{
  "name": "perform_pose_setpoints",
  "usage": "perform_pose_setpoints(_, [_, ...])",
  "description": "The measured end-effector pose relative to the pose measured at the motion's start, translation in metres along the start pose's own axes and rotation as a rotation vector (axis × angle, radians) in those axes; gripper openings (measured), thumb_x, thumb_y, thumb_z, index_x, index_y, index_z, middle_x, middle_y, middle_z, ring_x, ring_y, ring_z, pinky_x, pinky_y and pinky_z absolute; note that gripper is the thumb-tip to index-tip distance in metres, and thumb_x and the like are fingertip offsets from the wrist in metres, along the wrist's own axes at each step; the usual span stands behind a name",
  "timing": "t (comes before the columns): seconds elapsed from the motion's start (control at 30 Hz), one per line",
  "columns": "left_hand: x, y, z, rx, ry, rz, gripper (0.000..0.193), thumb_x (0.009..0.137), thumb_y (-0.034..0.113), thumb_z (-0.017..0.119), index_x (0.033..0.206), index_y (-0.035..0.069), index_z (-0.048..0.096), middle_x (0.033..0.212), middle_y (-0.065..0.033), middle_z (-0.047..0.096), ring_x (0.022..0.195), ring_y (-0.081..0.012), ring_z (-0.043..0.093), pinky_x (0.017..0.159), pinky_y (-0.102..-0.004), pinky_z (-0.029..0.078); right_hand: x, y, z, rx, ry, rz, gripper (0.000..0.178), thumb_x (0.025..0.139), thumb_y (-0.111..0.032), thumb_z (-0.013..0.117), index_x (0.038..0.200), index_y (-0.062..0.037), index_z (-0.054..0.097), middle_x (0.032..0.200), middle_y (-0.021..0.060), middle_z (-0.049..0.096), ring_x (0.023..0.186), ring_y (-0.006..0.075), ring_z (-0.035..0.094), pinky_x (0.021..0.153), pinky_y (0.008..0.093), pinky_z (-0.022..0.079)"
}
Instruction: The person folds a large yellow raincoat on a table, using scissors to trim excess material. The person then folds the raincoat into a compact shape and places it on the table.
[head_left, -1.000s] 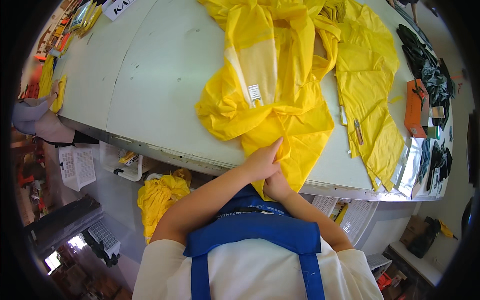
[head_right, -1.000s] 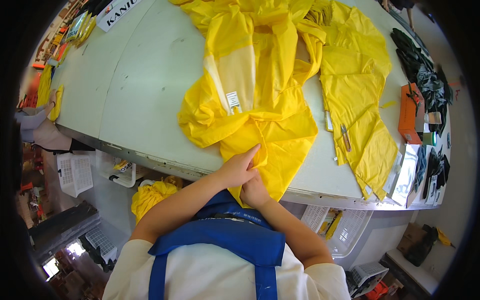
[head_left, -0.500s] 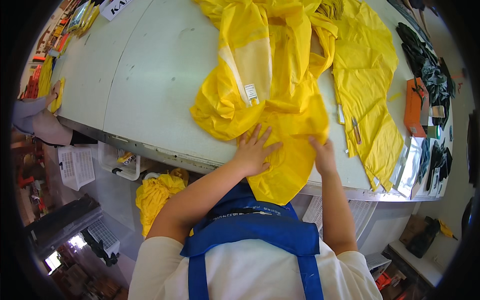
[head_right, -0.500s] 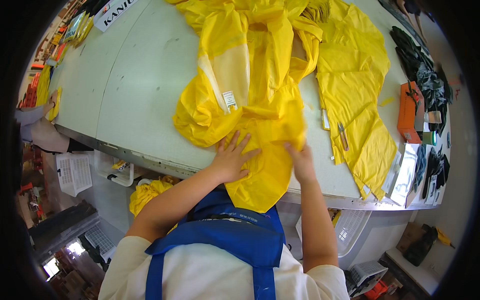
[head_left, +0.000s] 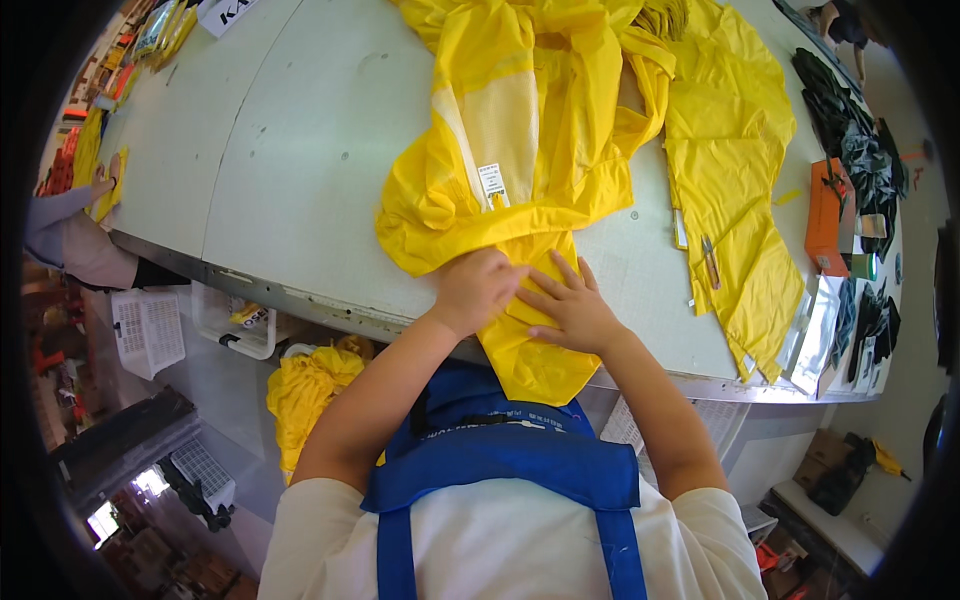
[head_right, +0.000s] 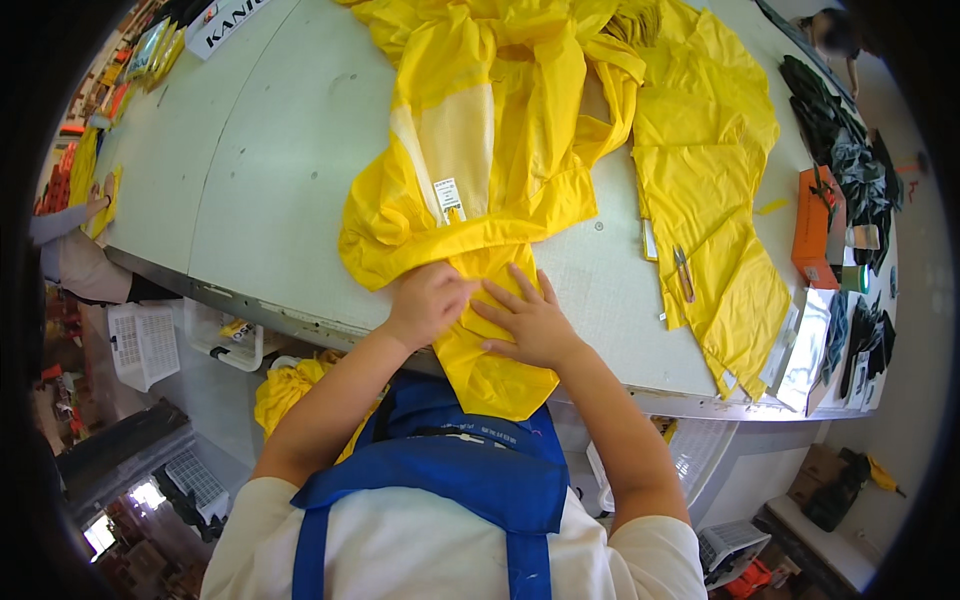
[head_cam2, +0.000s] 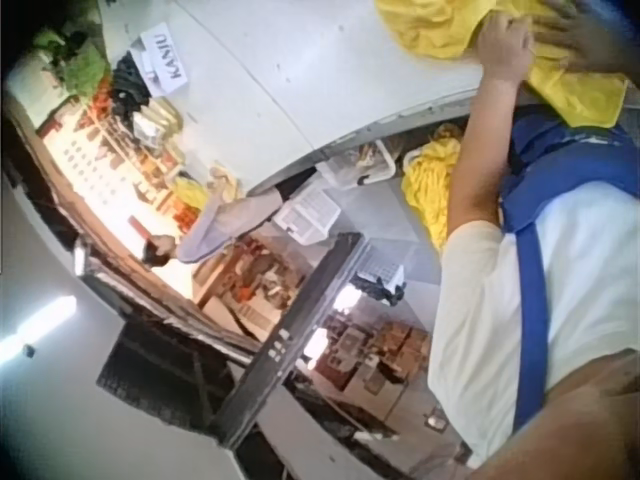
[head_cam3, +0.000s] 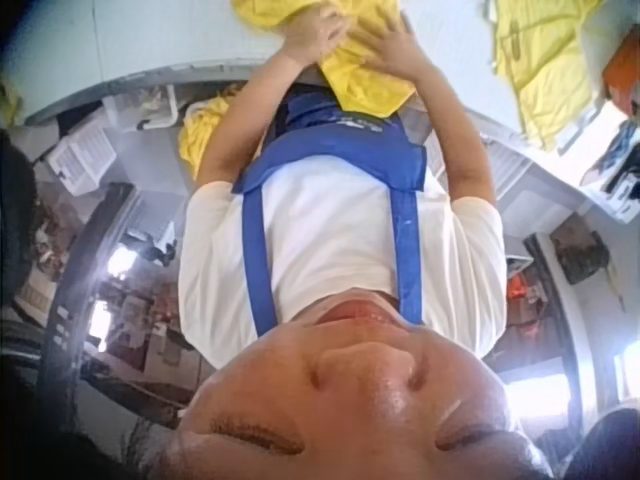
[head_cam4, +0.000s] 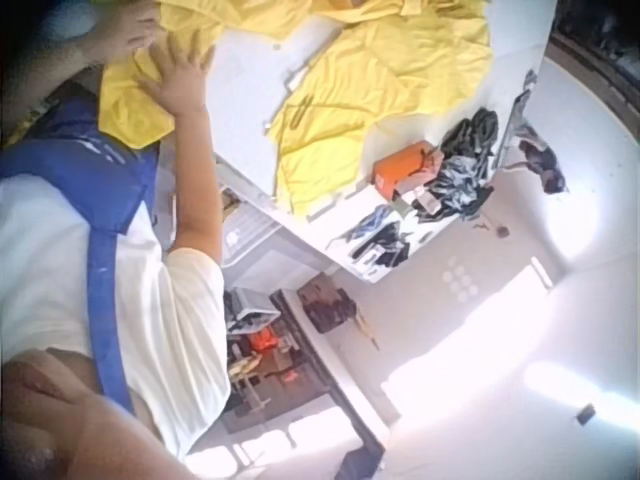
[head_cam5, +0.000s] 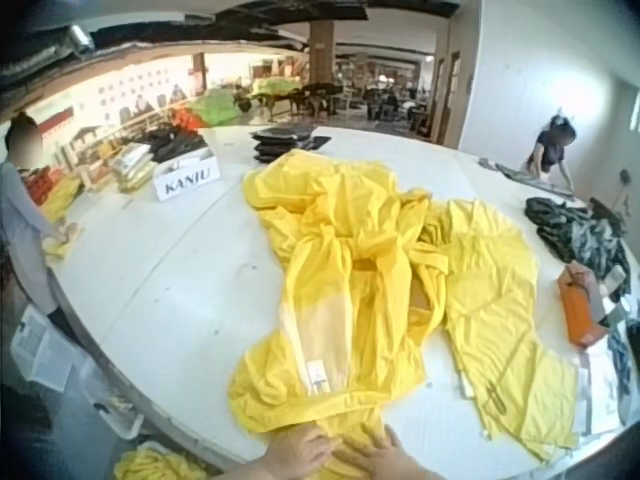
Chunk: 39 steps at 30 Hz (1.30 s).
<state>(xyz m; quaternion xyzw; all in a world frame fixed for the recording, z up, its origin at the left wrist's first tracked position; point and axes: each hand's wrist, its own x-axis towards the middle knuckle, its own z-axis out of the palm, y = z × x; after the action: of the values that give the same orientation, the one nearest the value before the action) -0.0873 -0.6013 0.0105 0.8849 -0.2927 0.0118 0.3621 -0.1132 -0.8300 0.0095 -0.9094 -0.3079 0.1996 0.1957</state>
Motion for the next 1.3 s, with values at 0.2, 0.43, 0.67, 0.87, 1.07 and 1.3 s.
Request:
perform_pose_setpoints(0.2, [-0.025,0.001,0.006,0.244,-0.2,-0.189,0.031,0.082,0.029,0.063,0.113,0.022,0.062,0.114,-0.0017,0.056,0.11,-0.027,0.049,0.091,-0.0469,0.038,-0.068,0.031,-0.02,-0.185,0.08,0.049,0.064,0.073,-0.021,0.069,0.133,-0.026,0.048,0.147,0.0036,0.036,0.138,0.0316,0.027,0.111,0.0482,0.024])
perform_pose_setpoints(0.43, [-0.048,-0.002,0.022,0.342,-0.274,-0.181,0.056,0.088,0.034,0.056,0.14,0.036,0.039,0.15,-0.0007,0.031,0.136,-0.0287,0.026,0.106,-0.0567,0.018,-0.04,0.02,-0.009,0.179,0.178,-0.185,0.033,0.076,-0.032,0.067,0.103,-0.0135,0.067,0.11,0.0096,0.065,0.108,0.029,0.058,0.093,0.0447,0.043])
perform_pose_setpoints(0.67, [-0.03,-0.035,-0.01,-0.643,0.081,-0.575,0.041,0.089,0.028,0.056,0.125,0.008,0.051,0.118,-0.015,0.06,0.11,-0.0291,0.057,0.093,-0.0362,0.042,0.023,0.007,-0.003,0.086,0.166,0.555,0.041,0.082,-0.044,0.061,0.081,-0.0032,0.059,0.078,0.0185,0.065,0.073,0.0354,0.063,0.064,0.0438,0.05])
perform_pose_setpoints(0.87, [-0.033,0.048,0.0,0.139,0.057,-0.021,0.03,0.083,0.022,0.059,0.112,0.011,0.06,0.107,-0.008,0.058,0.1,-0.0254,0.054,0.083,-0.0348,0.043,0.026,-0.001,-0.007,0.076,0.161,0.616,0.044,0.079,-0.047,0.063,0.08,-0.0033,0.058,0.079,0.0181,0.066,0.075,0.0348,0.064,0.065,0.0442,0.05])
perform_pose_setpoints(1.07, [-0.048,0.035,0.006,0.374,-0.059,-0.07,0.027,0.085,0.014,0.051,0.109,0.015,0.062,0.115,-0.0002,0.059,0.113,-0.0235,0.046,0.094,-0.0446,0.028,0.028,0.001,-0.012,0.124,0.08,0.73,0.044,0.076,-0.046,0.066,0.085,-0.0035,0.06,0.081,0.0189,0.066,0.077,0.0353,0.064,0.065,0.0444,0.051])
perform_pose_setpoints(1.3, [-0.045,0.045,0.011,0.352,-0.168,-0.145,0.043,0.078,0.017,0.061,0.12,0.008,0.054,0.111,-0.0087,0.057,0.111,-0.0256,0.047,0.091,-0.0434,0.035,0.024,0.007,-0.007,0.215,0.151,0.714,0.044,0.074,-0.043,0.069,0.089,-0.003,0.06,0.083,0.0183,0.066,0.079,0.0347,0.064,0.067,0.0445,0.05])
